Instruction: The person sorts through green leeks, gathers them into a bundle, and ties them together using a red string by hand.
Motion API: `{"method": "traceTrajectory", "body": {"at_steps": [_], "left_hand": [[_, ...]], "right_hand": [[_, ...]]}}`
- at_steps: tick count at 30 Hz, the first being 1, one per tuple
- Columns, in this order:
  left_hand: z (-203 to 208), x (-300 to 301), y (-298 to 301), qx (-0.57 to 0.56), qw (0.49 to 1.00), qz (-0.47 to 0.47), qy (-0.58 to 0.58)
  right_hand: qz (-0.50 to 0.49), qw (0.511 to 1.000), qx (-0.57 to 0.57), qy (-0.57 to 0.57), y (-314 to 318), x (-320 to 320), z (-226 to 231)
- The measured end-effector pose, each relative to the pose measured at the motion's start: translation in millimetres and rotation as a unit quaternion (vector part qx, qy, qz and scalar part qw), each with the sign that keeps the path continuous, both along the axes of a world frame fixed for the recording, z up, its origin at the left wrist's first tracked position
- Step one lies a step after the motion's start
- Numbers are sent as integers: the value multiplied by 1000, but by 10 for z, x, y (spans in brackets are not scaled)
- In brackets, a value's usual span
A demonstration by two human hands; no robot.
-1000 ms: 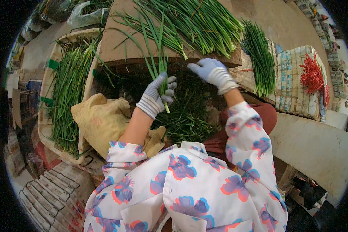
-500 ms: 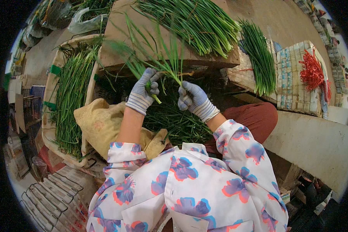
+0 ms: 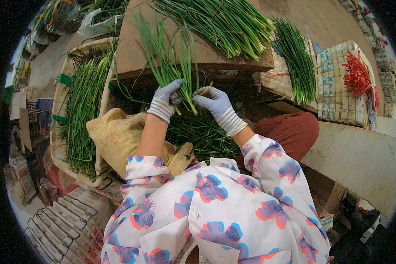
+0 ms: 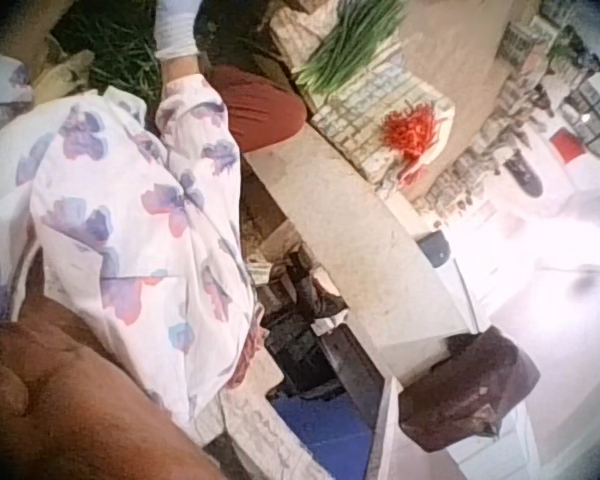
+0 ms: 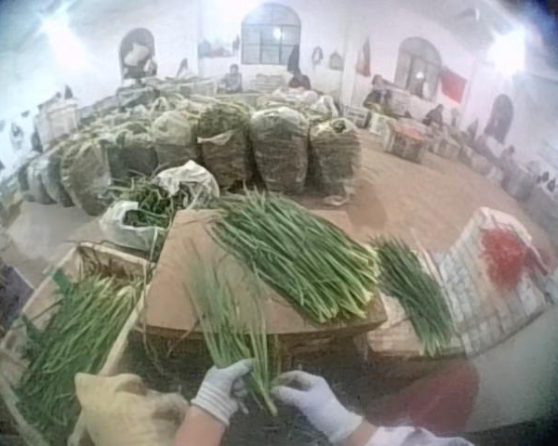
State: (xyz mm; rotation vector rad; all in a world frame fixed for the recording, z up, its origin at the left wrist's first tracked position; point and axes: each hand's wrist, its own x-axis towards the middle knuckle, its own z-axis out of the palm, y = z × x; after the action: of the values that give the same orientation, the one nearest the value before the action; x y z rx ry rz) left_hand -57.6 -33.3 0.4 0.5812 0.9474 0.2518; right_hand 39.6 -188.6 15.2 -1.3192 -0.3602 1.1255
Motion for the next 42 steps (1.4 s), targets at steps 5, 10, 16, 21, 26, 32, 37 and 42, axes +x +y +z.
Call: {"method": "traceTrajectory", "body": {"at_steps": [5, 10, 16, 21, 26, 32, 37, 42], "left_hand": [[-28, -62, 125, -53, 997, 49, -4], [-8, -62, 116, -73, 996, 39, -38], [38, -33, 28, -45, 998, 13, -48], [-79, 9, -18, -26, 999, -1, -36], [22, 11, -11, -35, 999, 31, 27], [-16, 10, 35, -72, 995, 72, 21], [-17, 2, 86, -115, 989, 90, 18], [28, 13, 95, -87, 993, 78, 30]], "right_hand": [[-4, 963, 167, 210, -375, -44, 331], [477, 684, -301, -462, -727, 320, 312], [57, 980, -99, -165, -94, 119, 131], [22, 989, -144, -39, 309, 54, 76], [-97, 989, -95, 54, 187, -56, 19], [-179, 981, -54, 48, 114, -115, 61], [-203, 968, 71, 130, -74, -165, 208], [119, 992, 40, 16, -865, 42, 229]]}}
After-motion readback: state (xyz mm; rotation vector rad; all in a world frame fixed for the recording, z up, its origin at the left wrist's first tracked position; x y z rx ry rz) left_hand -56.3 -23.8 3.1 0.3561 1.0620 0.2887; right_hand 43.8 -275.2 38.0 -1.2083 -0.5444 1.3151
